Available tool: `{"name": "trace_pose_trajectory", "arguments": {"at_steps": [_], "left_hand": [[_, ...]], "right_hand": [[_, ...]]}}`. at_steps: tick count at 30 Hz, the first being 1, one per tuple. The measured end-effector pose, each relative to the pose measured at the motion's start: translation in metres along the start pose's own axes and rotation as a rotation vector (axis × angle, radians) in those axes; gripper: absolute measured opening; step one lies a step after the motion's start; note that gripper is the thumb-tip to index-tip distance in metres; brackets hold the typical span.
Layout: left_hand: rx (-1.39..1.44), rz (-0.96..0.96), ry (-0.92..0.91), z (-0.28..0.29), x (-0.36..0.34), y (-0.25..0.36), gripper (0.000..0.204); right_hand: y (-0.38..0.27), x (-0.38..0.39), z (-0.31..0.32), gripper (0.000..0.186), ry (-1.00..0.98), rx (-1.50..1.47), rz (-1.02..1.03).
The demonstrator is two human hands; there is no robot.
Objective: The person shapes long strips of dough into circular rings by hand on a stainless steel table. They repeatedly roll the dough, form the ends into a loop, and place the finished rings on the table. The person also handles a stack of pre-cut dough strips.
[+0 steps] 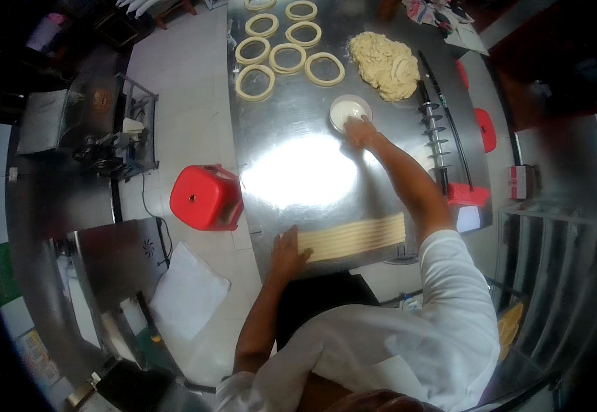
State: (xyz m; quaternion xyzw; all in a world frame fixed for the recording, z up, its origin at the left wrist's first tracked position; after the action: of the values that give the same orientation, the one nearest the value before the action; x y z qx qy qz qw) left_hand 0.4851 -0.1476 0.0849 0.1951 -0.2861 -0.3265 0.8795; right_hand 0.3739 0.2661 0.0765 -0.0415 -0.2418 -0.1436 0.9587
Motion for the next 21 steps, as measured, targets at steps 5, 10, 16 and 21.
{"name": "trace_pose_trajectory", "arguments": {"at_steps": [5, 10, 16, 21], "left_hand": [[-0.074, 0.043, 0.013, -0.005, -0.006, 0.02, 0.088], [-0.063, 0.021, 0.064, -0.014, -0.01, 0.02, 0.089], [-0.082, 0.076, 0.092, -0.025, -0.013, 0.035, 0.089], [-0.157, 0.059, 0.131, -0.041, 0.002, 0.046, 0.084]], "right_hand": [[0.018, 0.009, -0.003, 0.076, 0.282, -0.131, 0.061], [0.045, 0.018, 0.009, 0.061, 0.456, -0.797, 0.014], [0.05, 0.034, 0.007, 0.047, 0.427, -0.898, 0.023], [0.057, 0.139, 0.015, 0.04, 0.489, -1.375, -0.045]]}}
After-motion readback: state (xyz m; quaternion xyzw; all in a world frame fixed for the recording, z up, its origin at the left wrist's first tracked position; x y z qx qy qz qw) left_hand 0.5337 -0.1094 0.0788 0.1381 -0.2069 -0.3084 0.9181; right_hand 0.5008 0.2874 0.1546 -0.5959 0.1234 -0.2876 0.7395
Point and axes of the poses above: each hand's wrist, its own x-axis away from the middle knuckle, its own z-axis out of the back of the hand, y = z × x, the point moved 7 cm from there along -x, towards the middle knuckle, and after that the axes turned 6 degrees about y, right-handed, at the moved point
